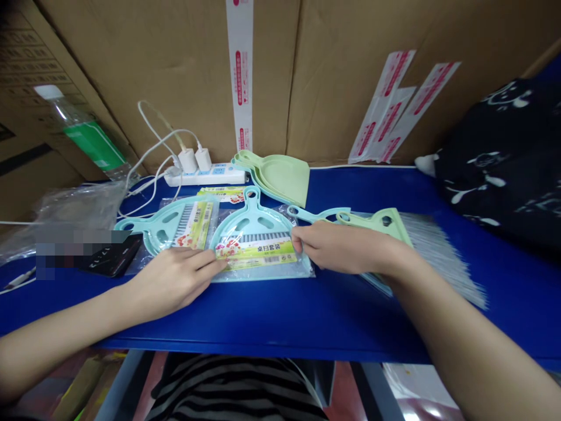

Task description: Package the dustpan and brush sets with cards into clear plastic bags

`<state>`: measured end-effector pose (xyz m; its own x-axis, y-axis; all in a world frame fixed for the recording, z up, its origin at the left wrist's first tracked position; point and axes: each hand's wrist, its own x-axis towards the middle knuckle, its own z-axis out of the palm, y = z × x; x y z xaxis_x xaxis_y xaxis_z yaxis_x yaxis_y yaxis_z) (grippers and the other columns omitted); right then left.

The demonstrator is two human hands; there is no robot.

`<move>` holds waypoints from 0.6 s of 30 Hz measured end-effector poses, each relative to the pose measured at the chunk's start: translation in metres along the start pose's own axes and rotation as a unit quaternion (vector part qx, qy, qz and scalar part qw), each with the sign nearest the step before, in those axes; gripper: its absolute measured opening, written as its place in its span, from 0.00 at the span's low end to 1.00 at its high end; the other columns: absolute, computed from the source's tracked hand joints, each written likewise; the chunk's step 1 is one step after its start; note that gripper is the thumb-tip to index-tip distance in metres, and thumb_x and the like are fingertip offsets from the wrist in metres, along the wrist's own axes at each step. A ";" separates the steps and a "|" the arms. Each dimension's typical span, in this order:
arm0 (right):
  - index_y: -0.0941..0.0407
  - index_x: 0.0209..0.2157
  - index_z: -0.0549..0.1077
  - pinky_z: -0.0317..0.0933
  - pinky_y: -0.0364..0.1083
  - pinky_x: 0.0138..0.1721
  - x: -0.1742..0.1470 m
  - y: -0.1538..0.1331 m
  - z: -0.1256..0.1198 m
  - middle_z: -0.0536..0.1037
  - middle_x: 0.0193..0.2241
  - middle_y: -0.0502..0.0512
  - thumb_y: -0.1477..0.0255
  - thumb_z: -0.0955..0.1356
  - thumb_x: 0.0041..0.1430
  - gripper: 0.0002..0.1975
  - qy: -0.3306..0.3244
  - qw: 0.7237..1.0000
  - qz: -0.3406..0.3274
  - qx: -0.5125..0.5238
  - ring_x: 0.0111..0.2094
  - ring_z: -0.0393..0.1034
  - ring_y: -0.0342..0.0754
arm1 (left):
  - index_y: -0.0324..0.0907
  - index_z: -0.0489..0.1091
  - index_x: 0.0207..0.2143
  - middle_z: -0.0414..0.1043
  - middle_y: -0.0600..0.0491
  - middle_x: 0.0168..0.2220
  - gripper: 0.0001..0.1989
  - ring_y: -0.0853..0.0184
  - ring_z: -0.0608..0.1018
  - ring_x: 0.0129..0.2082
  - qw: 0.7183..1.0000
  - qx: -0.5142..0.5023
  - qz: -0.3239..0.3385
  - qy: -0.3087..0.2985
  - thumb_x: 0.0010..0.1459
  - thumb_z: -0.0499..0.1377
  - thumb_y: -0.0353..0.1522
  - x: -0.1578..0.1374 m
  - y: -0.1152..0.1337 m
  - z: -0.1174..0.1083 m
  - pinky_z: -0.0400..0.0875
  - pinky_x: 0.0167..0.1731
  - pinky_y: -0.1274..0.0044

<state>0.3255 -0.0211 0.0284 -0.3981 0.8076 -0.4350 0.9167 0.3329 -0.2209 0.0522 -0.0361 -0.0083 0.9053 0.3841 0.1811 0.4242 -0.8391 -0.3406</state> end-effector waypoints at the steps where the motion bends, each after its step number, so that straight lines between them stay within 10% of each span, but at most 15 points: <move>1: 0.52 0.31 0.65 0.59 0.49 0.33 0.000 0.001 0.000 0.70 0.27 0.55 0.70 0.54 0.58 0.11 0.000 1.000 -0.002 -0.006 0.29 0.66 0.51 | 0.37 0.71 0.42 0.72 0.54 0.29 0.10 0.66 0.77 0.24 1.000 0.002 0.001 0.001 0.59 0.53 0.24 0.000 0.000 0.001 0.70 0.22 0.75; 11: 0.53 0.31 0.67 0.47 0.45 0.23 0.006 -0.010 0.009 0.68 0.19 0.49 0.69 0.57 0.62 0.10 0.149 0.983 -0.079 -0.079 0.19 0.60 0.46 | 0.39 0.69 0.48 0.73 0.52 0.34 0.16 0.68 0.76 0.22 0.999 0.009 -0.001 -0.032 0.59 0.53 0.23 0.001 0.002 0.003 0.71 0.22 0.76; 18: 0.57 0.41 0.74 0.60 0.45 0.36 0.021 -0.022 0.027 0.78 0.35 0.57 0.75 0.59 0.63 0.14 0.157 0.949 -0.269 0.048 0.35 0.71 0.48 | 0.39 0.71 0.42 0.72 0.55 0.31 0.11 0.67 0.74 0.19 1.000 0.012 0.005 -0.006 0.58 0.55 0.24 0.001 0.002 0.003 0.69 0.18 0.74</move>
<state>0.2959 -0.0251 0.0005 -0.7647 0.6430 0.0413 0.5699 0.7050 -0.4221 0.0536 -0.0364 -0.0117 0.9099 0.3803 0.1660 0.4149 -0.8338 -0.3641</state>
